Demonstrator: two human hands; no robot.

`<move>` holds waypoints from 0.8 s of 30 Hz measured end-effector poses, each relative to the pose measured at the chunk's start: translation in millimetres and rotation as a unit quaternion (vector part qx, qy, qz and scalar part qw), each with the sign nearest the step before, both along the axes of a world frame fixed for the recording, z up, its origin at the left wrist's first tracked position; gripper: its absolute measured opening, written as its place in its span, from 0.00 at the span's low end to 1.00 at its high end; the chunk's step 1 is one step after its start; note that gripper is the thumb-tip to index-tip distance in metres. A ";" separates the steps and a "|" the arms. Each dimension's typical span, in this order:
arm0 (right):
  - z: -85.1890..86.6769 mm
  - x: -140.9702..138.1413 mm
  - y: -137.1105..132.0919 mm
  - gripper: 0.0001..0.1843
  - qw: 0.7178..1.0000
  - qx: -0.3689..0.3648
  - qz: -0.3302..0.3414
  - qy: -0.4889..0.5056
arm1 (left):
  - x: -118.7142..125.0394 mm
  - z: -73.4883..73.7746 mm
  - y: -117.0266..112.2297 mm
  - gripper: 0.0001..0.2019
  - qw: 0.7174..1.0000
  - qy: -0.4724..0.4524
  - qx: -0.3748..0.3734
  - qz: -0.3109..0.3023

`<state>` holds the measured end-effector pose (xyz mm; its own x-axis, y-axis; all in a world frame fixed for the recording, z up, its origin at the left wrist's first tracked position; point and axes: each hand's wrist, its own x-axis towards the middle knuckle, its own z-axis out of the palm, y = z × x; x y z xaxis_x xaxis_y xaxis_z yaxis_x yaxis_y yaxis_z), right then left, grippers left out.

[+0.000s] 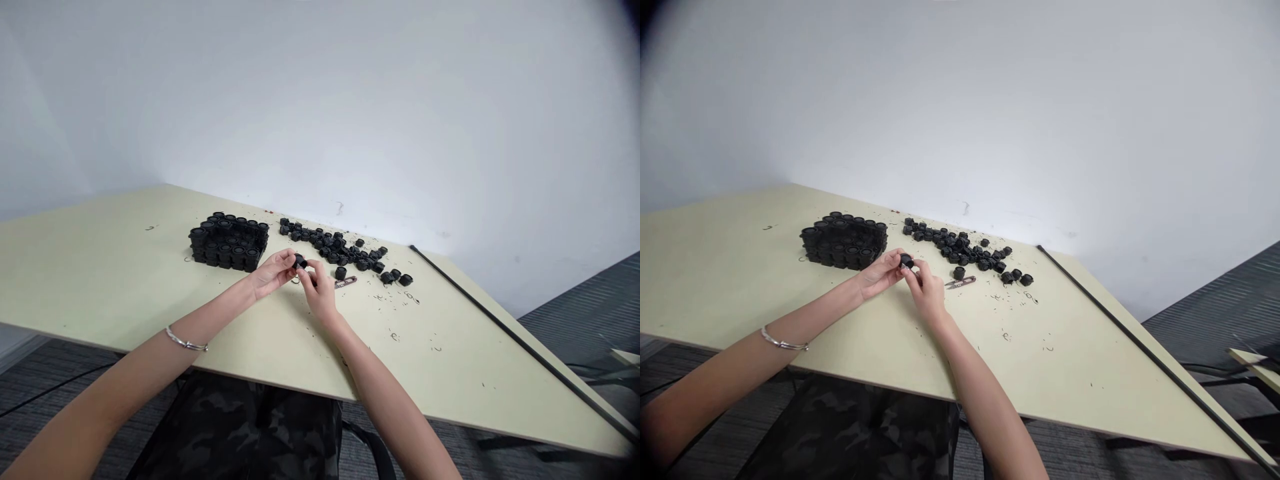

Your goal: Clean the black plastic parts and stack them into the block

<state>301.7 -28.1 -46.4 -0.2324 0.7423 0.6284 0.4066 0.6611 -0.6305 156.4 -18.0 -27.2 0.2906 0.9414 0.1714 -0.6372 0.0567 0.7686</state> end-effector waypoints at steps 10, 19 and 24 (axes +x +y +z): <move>5.0 2.8 -0.8 0.15 1.000 0.009 0.013 -0.007 | 1.7 0.5 -3.5 0.20 1.000 -0.004 -0.003 -0.014; -0.5 -5.1 -6.1 0.15 0.998 -0.048 0.026 -0.018 | 3.1 6.5 -10.1 0.17 0.999 0.048 -0.011 -0.019; -3.9 -5.4 -4.0 0.12 0.998 -0.050 0.036 0.013 | 4.4 6.9 -10.4 0.14 0.998 0.059 -0.014 -0.021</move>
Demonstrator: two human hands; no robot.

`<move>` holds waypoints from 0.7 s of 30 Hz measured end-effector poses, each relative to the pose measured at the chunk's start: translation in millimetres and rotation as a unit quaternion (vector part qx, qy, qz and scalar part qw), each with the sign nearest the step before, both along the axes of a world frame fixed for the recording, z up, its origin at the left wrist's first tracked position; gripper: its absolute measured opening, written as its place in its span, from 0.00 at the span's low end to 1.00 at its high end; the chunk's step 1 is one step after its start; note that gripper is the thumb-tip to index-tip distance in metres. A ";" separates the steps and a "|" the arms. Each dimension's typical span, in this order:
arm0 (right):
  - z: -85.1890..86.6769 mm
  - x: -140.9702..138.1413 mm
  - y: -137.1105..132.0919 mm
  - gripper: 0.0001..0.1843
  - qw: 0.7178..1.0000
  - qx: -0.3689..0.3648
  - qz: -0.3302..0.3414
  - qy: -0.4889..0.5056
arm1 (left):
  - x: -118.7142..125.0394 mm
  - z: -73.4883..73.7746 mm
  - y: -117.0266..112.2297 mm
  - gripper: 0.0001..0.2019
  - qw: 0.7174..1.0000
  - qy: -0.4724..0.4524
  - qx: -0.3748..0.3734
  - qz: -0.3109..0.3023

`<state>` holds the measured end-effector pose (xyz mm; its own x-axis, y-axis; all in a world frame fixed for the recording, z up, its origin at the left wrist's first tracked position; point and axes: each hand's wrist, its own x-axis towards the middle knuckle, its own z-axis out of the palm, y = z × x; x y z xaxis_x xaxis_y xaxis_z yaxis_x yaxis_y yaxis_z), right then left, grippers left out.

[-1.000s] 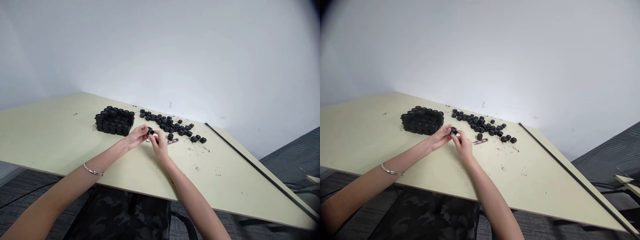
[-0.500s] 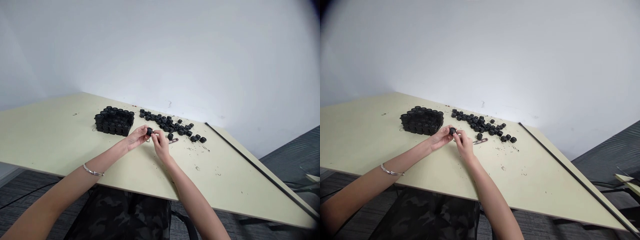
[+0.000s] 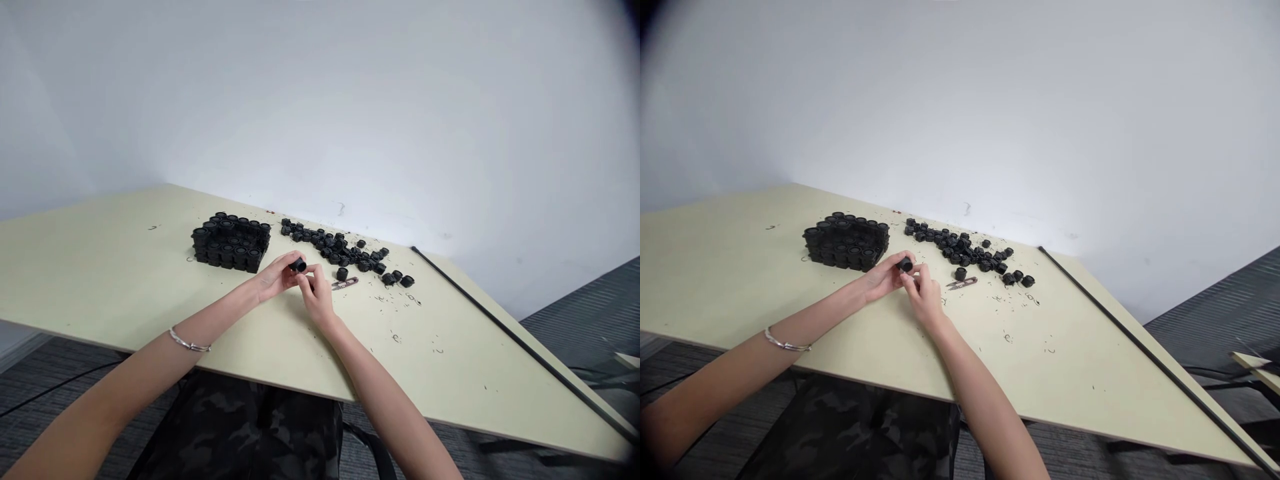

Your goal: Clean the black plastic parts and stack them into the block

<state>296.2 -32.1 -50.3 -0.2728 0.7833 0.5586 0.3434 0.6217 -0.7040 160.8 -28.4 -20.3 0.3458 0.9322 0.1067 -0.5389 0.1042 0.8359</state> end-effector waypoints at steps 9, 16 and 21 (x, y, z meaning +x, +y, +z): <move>-1.4 -2.2 -1.9 0.13 1.000 0.006 -0.030 0.006 | 10.4 -1.3 -2.4 0.18 0.976 0.103 0.093 0.167; -0.3 -4.5 -6.1 0.15 0.999 0.009 -0.030 -0.006 | 10.5 2.1 -11.0 0.20 0.920 0.242 0.184 0.246; 0.1 -5.7 -9.8 0.15 0.999 0.024 -0.046 -0.017 | 8.9 0.5 -11.9 0.21 0.897 0.296 0.218 0.248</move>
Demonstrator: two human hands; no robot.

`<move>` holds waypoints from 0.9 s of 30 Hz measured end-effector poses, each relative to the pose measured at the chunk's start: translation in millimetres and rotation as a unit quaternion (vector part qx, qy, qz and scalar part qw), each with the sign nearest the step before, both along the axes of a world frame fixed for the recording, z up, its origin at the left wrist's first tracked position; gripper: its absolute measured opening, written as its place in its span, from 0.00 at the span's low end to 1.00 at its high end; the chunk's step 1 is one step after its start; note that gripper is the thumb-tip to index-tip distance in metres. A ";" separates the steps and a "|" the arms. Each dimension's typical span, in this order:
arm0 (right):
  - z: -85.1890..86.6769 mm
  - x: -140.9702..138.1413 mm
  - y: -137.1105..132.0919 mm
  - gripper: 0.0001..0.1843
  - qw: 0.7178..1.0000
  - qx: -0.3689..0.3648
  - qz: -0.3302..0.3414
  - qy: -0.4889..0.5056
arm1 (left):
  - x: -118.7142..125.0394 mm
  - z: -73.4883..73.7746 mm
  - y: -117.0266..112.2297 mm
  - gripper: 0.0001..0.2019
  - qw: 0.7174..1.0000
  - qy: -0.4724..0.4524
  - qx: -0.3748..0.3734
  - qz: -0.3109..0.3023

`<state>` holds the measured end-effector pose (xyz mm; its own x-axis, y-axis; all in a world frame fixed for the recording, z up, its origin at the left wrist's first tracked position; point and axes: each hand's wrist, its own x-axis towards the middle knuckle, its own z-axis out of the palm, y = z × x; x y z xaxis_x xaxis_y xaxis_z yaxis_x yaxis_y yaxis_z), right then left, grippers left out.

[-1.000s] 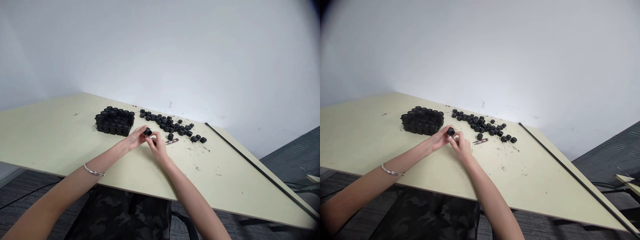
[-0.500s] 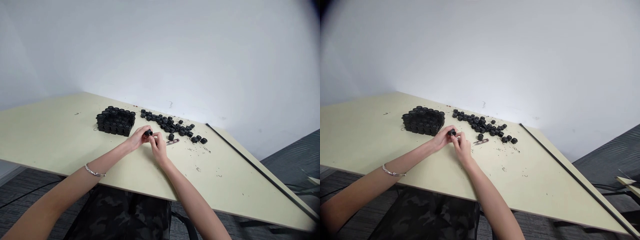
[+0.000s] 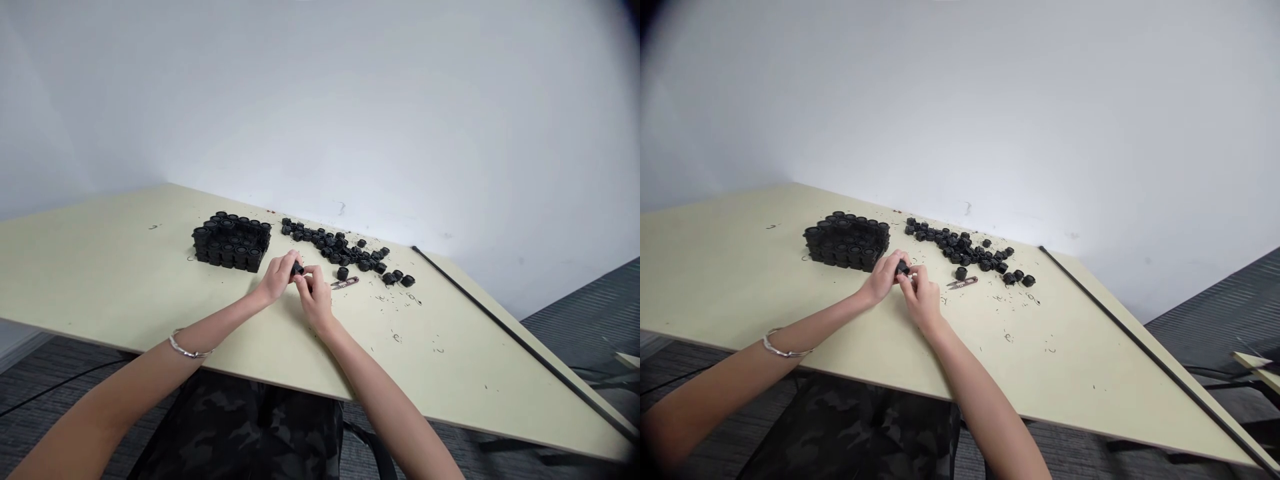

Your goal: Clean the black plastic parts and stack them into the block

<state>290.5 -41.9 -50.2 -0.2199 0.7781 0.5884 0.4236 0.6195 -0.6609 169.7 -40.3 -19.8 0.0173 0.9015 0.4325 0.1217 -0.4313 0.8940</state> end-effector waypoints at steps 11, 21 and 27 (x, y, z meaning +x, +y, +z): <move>2.4 -2.8 -3.6 0.15 0.999 0.008 0.032 0.016 | -0.4 -6.0 -1.3 0.24 0.992 0.065 0.087 0.060; 1.5 -3.9 -4.2 0.14 0.998 0.021 0.043 0.028 | -1.1 -10.0 0.2 0.24 0.991 0.050 0.112 0.061; 4.9 -3.1 -4.1 0.15 0.998 0.012 0.047 0.030 | 0.3 -11.7 -0.4 0.24 0.995 0.017 0.087 0.051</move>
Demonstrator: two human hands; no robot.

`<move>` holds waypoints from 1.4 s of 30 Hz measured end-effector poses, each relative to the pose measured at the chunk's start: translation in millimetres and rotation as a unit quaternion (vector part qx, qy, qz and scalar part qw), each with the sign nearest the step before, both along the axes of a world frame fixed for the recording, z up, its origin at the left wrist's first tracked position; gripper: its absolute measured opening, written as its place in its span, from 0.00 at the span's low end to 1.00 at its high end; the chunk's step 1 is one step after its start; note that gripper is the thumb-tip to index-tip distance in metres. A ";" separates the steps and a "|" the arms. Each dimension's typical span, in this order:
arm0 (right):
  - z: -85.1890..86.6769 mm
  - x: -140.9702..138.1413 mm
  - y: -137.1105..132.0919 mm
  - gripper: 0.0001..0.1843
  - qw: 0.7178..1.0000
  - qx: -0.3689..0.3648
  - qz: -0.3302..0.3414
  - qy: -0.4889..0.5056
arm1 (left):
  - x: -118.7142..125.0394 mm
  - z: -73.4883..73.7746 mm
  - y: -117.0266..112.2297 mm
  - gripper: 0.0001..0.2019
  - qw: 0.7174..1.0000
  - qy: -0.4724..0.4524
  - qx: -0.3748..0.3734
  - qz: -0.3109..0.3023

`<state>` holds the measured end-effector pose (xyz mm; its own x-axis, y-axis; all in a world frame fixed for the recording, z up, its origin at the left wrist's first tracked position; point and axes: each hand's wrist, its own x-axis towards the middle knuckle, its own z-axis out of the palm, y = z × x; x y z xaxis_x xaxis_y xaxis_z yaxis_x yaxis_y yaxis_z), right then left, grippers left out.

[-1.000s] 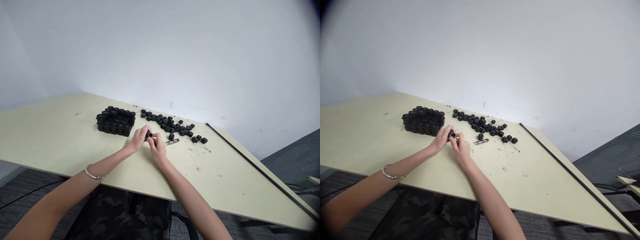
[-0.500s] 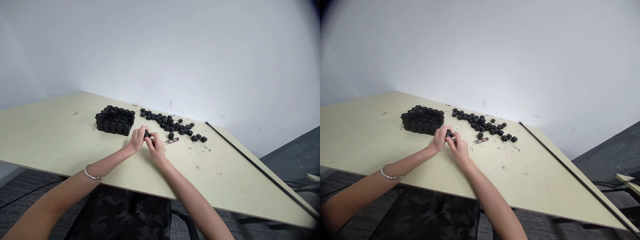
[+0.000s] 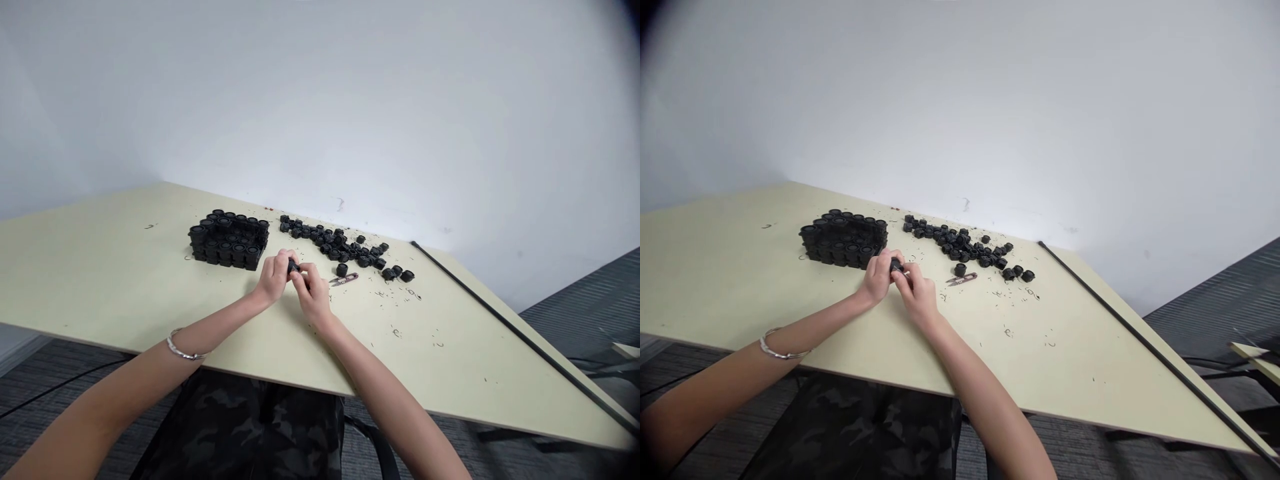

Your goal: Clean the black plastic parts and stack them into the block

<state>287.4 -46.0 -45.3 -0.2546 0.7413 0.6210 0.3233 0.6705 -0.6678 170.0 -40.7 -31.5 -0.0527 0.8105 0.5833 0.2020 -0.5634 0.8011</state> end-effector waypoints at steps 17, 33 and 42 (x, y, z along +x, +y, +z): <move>-0.7 -1.1 -2.4 0.14 0.999 -0.011 0.027 -0.023 | -0.9 3.5 -1.9 0.24 0.998 0.017 0.043 0.038; -3.9 -3.2 -6.1 0.16 1.000 -0.013 0.003 -0.002 | -0.7 4.4 -4.7 0.23 0.992 0.068 0.073 0.077; -6.0 -3.6 -6.0 0.15 1.000 -0.015 -0.001 0.006 | -2.2 5.8 -5.6 0.22 0.990 0.093 0.085 0.070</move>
